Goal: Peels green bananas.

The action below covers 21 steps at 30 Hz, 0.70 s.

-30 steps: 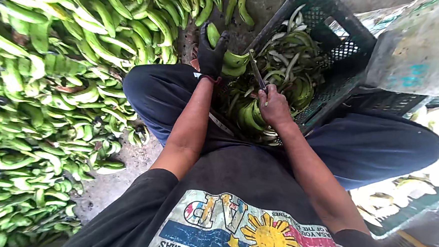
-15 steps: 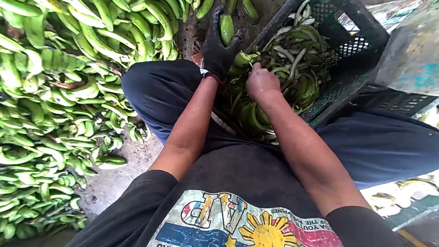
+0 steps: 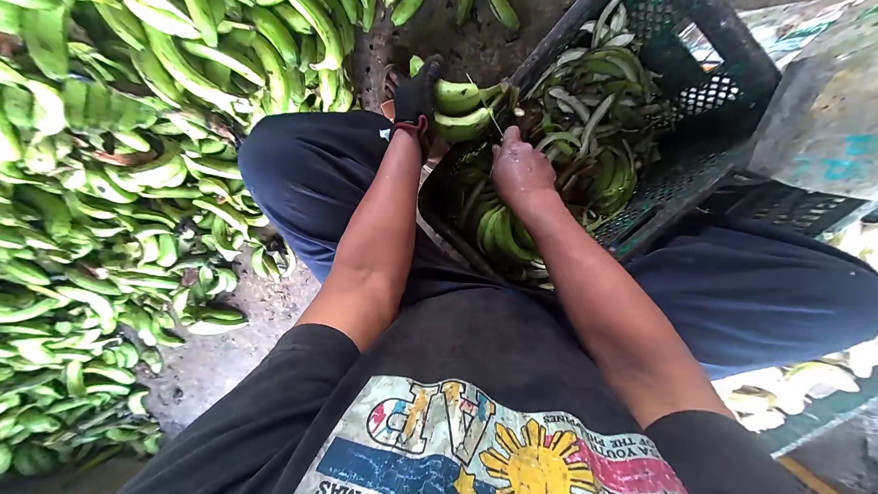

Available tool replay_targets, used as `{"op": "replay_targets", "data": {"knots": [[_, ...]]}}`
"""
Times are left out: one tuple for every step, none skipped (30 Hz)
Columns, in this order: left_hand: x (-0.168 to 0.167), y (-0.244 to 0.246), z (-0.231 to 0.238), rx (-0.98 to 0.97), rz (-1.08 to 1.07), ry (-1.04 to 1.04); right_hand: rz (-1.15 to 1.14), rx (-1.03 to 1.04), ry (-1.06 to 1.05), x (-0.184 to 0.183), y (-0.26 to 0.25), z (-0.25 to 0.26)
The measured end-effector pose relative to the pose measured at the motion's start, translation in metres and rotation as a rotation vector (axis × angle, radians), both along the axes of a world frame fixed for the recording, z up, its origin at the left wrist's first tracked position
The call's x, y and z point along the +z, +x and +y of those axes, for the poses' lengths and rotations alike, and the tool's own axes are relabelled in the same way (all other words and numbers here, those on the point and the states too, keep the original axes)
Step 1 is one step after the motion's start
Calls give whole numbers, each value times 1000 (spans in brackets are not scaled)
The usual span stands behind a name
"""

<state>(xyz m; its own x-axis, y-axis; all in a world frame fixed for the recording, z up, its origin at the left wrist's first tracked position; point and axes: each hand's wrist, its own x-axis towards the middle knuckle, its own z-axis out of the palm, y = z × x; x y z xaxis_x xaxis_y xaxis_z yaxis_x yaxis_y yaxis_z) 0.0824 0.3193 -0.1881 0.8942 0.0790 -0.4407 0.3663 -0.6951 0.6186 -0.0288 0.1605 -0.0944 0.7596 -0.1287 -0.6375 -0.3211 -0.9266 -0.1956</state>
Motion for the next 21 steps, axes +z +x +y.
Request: {"op": "replay_targets", "data": {"knots": [[-3, 1, 2, -24, -12, 51, -20, -6, 2, -2, 3, 1], [0, 3, 2, -30, -61, 96, -28, -9, 3, -3, 6, 2], [6, -3, 1, 58, -107, 32, -19, -11, 3, -3, 4, 3], [11, -11, -2, 201, -173, -117, -3, -16, 4, -2, 0, 3], [20, -14, -7, 261, -259, -245, 4, -29, 5, 0, 0, 3], [29, -14, -13, 243, -360, -322, 8, -41, 7, 3, 4, 1], [34, -16, -17, 193, -442, -341, 15, -47, 11, 4, 4, 0], [39, -24, -18, 154, -487, -342, 23, -45, 14, 4, 0, 0], [43, -31, -18, 141, -519, -354, 24, -40, 16, 4, -3, 0], [48, -33, -17, 143, -569, -383, 13, -39, 23, 5, -4, -1], [54, -33, -15, 151, -633, -414, 4, -42, 32, 5, -5, -2], [62, -36, -12, 149, -681, -453, 2, -45, 44, 4, -10, -4], [73, -36, -9, 126, -736, -479, -3, -43, 61, 2, -13, -7], [87, -35, -8, 82, -787, -498, -11, -53, 98, -2, -16, -11], [100, -39, -8, 25, -797, -520, -14, -89, 162, -5, -22, -17], [110, -43, -12, -26, -799, -544, -23, -154, 253, -7, -31, -26], [118, -43, -17, -78, -782, -578, -30, -237, 355, -6, -38, -37], [123, -43, -22, -120, -752, -604, -28, -334, 447, -4, -45, -48], [124, -46, -27, -148, -695, -612, -26, -439, 513, -1, -57, -62], [121, -50, -32, -176, -620, -612, -26, -541, 549, -1, -71, -76], [119, -50, -40, -190, -531, -578, -40, -621, 556, -1, -81, -95]]}}
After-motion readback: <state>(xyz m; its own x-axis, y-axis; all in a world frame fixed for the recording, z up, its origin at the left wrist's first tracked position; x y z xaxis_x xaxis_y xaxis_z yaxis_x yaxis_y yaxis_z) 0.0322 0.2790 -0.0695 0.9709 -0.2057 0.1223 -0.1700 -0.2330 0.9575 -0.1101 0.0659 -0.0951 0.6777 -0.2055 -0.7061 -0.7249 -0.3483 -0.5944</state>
